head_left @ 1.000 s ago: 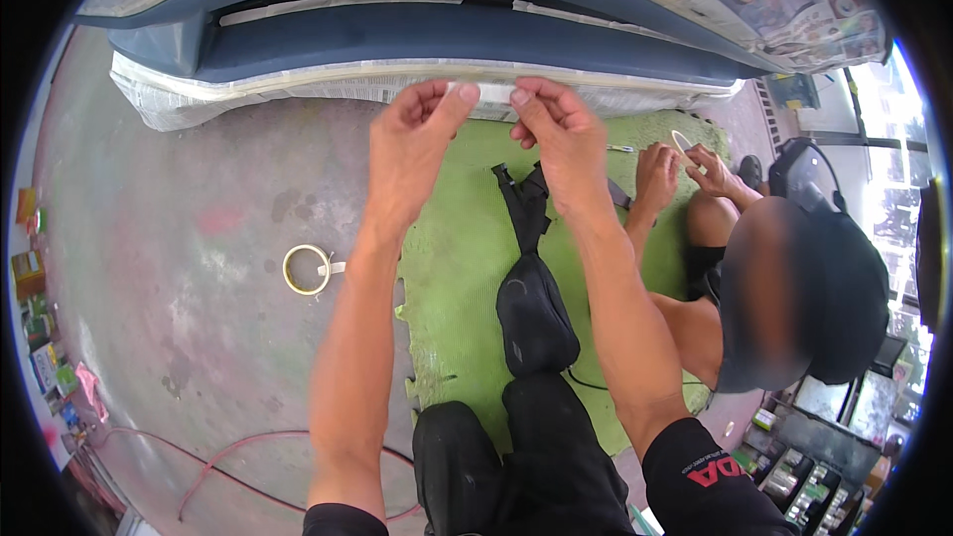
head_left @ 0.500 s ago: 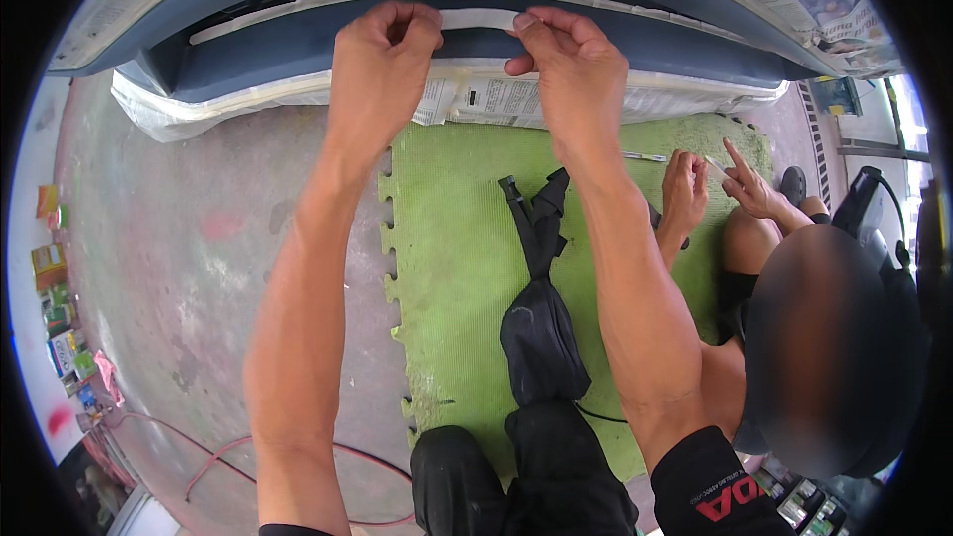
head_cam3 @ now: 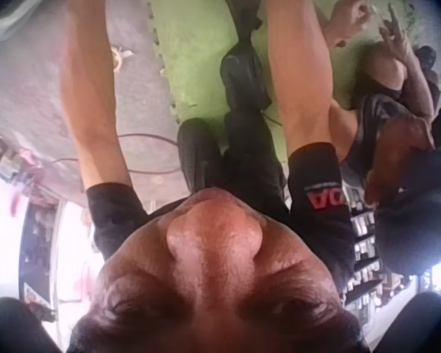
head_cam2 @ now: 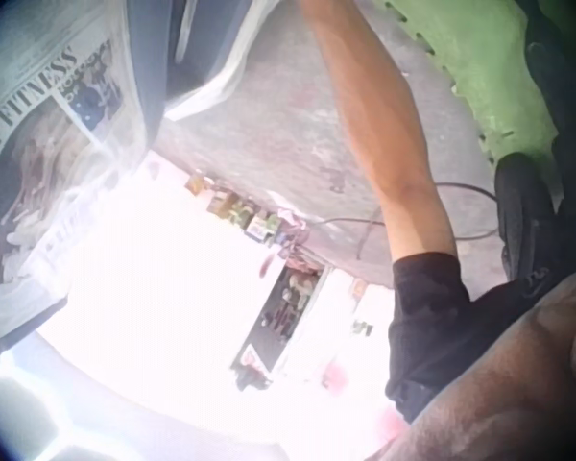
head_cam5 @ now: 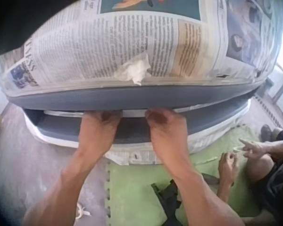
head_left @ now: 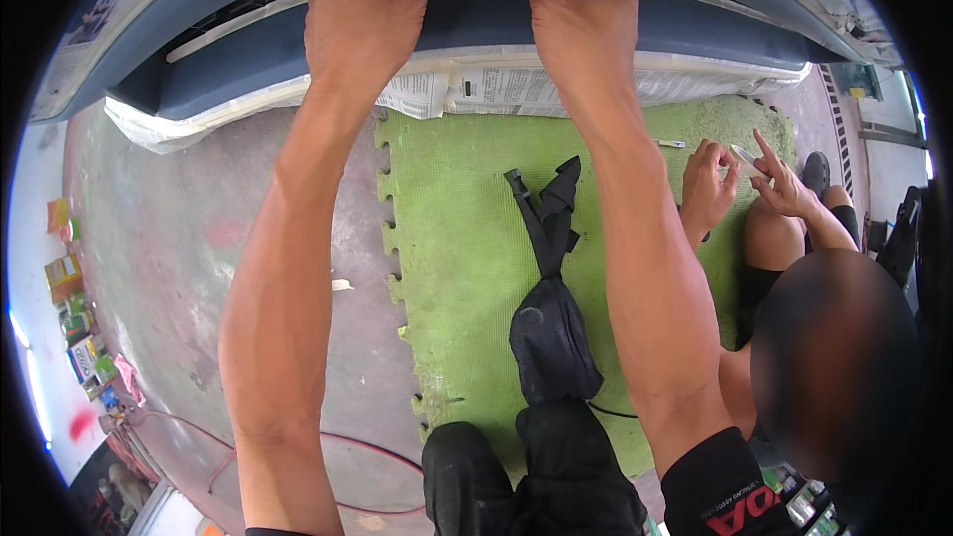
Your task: The person applies masking tape along the edge of a car bumper that is covered with newspaper. They repeatedly tear pieces of tape and press them onto the bumper's edge while another person works nearby.
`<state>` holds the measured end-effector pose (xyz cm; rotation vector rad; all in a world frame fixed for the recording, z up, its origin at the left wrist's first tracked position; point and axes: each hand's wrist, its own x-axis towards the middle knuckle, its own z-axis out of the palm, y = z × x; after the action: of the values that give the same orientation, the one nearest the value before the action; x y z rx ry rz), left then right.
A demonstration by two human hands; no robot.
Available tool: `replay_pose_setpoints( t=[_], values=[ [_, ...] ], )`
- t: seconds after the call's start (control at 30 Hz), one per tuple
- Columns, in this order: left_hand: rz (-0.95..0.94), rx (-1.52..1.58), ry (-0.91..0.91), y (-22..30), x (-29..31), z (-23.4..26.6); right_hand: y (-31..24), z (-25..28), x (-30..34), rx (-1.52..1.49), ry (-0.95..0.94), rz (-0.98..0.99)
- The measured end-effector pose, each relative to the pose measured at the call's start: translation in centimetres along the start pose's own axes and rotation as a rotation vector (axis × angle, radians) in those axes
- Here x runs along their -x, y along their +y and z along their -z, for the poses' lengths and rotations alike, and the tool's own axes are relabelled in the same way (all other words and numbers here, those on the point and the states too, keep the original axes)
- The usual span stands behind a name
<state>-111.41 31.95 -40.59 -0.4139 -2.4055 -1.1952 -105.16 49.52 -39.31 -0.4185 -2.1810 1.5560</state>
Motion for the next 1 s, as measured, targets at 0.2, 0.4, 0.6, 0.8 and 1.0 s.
replay_pose_setpoints(
  t=[0.2, 0.4, 0.6, 0.8, 1.0],
  values=[
    [0.263, -0.274, -0.107, 0.0, -0.2, -1.2, 3.0, -2.2, -0.9, 0.051, 0.126, 0.240],
    [0.204, -0.346, -0.121, -1.4, -0.2, -1.6, 2.5, -2.9, -0.9, 0.166, 0.225, 0.263],
    [0.091, -0.458, -0.031, -2.3, 0.3, -1.9, -0.9, -2.5, 0.0, 0.072, 0.192, 0.086],
    [0.066, -0.434, 0.001, -1.8, 0.5, -2.2, 1.8, -3.5, -1.0, 0.260, 0.303, 0.272],
    [-0.036, -0.515, 0.037, -2.4, 0.6, -2.5, 3.1, -3.5, -1.7, 0.337, 0.300, 0.347]
  ],
)
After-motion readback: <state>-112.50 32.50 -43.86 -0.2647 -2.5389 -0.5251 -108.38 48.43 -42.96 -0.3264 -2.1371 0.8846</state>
